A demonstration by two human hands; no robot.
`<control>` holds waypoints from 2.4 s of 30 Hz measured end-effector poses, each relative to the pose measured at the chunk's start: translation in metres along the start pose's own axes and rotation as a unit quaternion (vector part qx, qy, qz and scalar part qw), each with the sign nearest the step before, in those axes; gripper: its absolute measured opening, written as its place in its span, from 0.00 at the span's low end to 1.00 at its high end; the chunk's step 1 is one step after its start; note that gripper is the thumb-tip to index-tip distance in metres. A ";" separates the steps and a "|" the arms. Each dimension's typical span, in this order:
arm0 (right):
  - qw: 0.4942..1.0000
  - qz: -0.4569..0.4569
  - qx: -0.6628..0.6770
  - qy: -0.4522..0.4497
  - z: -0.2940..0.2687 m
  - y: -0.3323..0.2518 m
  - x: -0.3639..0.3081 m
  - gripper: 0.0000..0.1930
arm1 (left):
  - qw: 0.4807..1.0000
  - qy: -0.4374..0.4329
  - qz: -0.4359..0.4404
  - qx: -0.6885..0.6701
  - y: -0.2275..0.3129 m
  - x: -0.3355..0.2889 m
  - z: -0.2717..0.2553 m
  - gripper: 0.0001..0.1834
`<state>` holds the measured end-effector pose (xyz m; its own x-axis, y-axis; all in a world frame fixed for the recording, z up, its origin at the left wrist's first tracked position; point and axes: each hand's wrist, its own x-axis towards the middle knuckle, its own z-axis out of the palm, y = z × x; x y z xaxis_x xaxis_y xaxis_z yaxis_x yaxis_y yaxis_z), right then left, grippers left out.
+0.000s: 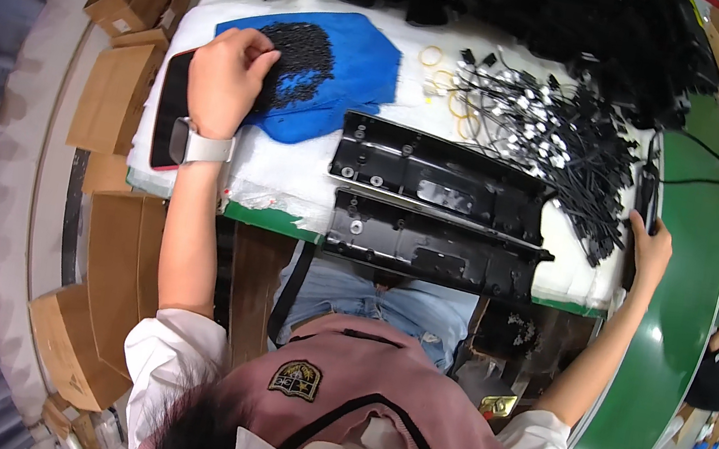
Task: Assembling printer cartridge components by installing small parts and fastening them with an electric screwdriver.
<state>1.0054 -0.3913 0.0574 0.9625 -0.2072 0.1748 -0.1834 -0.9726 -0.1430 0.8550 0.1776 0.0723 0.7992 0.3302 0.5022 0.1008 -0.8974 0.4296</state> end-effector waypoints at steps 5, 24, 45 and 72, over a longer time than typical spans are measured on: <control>0.987 0.001 0.159 0.019 -0.007 0.003 -0.009 0.29 | 0.999 -0.019 -0.020 0.026 0.008 0.003 0.000 0.11; 0.352 -0.373 0.846 -0.148 -0.122 -0.114 -0.122 0.35 | 0.774 -0.255 -0.131 -0.564 0.150 -0.055 0.002 0.05; 0.302 -0.358 0.870 -0.157 -0.095 -0.168 -0.157 0.19 | 0.715 -0.427 -0.085 -0.547 0.161 -0.091 -0.006 0.09; 0.295 -0.267 0.905 -0.153 -0.077 -0.106 -0.165 0.20 | 0.923 -0.214 0.122 -0.297 0.125 0.055 0.042 0.11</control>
<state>0.8504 -0.2616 0.1191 0.7812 0.2130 0.5868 0.1509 0.8476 -0.5086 0.9365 0.0709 0.1219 0.9291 -0.1203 0.3497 -0.3531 -0.5697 0.7421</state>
